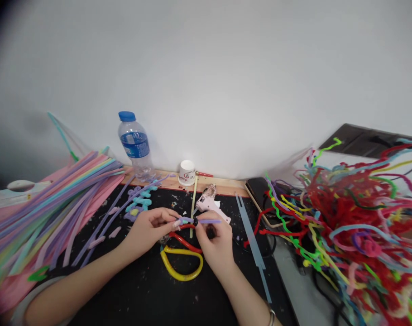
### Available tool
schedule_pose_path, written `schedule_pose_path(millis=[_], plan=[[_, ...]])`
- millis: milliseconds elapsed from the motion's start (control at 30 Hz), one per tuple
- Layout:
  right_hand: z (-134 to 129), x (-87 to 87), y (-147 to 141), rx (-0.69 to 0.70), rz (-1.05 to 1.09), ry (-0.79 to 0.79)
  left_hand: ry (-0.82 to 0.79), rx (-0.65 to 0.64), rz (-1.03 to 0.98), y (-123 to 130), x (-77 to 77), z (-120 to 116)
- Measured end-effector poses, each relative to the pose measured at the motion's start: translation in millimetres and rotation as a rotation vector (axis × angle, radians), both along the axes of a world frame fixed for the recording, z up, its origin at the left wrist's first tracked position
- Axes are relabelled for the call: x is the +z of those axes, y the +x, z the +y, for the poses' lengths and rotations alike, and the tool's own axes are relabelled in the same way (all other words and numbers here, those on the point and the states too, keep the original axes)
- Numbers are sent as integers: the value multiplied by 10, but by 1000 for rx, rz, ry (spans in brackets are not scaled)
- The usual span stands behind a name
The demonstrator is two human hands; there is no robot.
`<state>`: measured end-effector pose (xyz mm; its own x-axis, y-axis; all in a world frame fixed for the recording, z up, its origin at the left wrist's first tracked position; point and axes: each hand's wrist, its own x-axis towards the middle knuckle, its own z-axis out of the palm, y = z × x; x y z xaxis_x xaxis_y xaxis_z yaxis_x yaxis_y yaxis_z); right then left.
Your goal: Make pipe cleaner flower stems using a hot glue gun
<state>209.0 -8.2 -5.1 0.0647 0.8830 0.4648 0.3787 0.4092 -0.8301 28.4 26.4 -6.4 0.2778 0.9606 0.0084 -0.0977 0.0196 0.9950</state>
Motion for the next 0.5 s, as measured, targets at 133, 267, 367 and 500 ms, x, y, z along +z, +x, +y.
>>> schedule_pose_path(millis=[133, 267, 367, 500], plan=[[1, 56, -6, 19, -67, 38, -101, 53, -35, 0, 37, 26], [0, 86, -27, 69, -117, 53, -215, 143, -86, -4, 63, 51], [6, 80, -32, 99, -132, 51, -267, 157, -143, -19, 27, 69], [13, 70, -26, 132, -135, 30, -303, 123, -225, -41, -21, 89]])
